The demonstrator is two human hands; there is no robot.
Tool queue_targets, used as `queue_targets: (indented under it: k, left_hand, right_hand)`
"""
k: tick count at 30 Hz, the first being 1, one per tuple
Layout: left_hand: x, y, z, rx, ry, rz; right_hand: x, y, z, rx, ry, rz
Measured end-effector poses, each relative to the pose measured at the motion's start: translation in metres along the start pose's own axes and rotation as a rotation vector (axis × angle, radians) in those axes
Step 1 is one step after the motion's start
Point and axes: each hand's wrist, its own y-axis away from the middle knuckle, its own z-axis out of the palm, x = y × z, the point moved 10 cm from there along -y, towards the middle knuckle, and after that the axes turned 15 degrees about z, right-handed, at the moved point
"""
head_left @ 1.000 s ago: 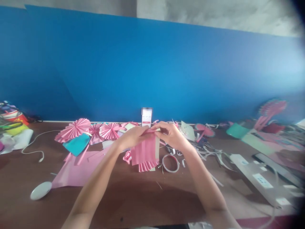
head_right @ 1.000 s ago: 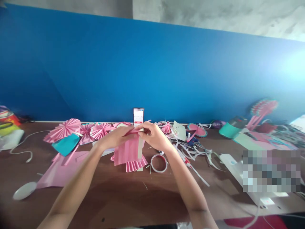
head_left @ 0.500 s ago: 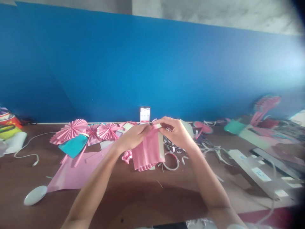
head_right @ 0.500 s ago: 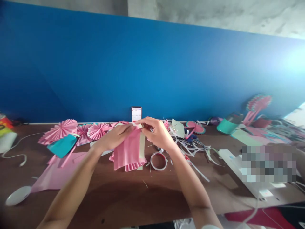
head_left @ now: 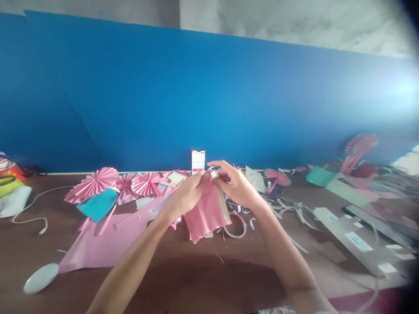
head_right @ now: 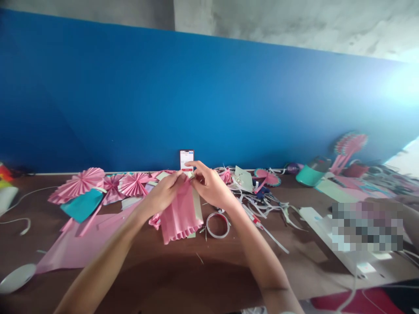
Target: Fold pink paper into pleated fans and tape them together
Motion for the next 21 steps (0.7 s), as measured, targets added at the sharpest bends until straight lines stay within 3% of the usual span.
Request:
queue_targets:
  k: [9,15,21]
  left_hand:
    - [-0.008,-0.002,0.006,-0.084,-0.034,-0.018]
    - [-0.020,-0.001,0.005,-0.076,0.006,-0.098]
    - [-0.014,-0.004,-0.003,-0.013,-0.038,-0.066]
  right_hand:
    - [0.004,-0.001,0.004,-0.189,-0.056,-0.002]
    - [0.007,-0.008,0.003,-0.178,-0.072,-0.005]
    - [0.022,-0.014,0.003,-0.104,-0.180,0.069]
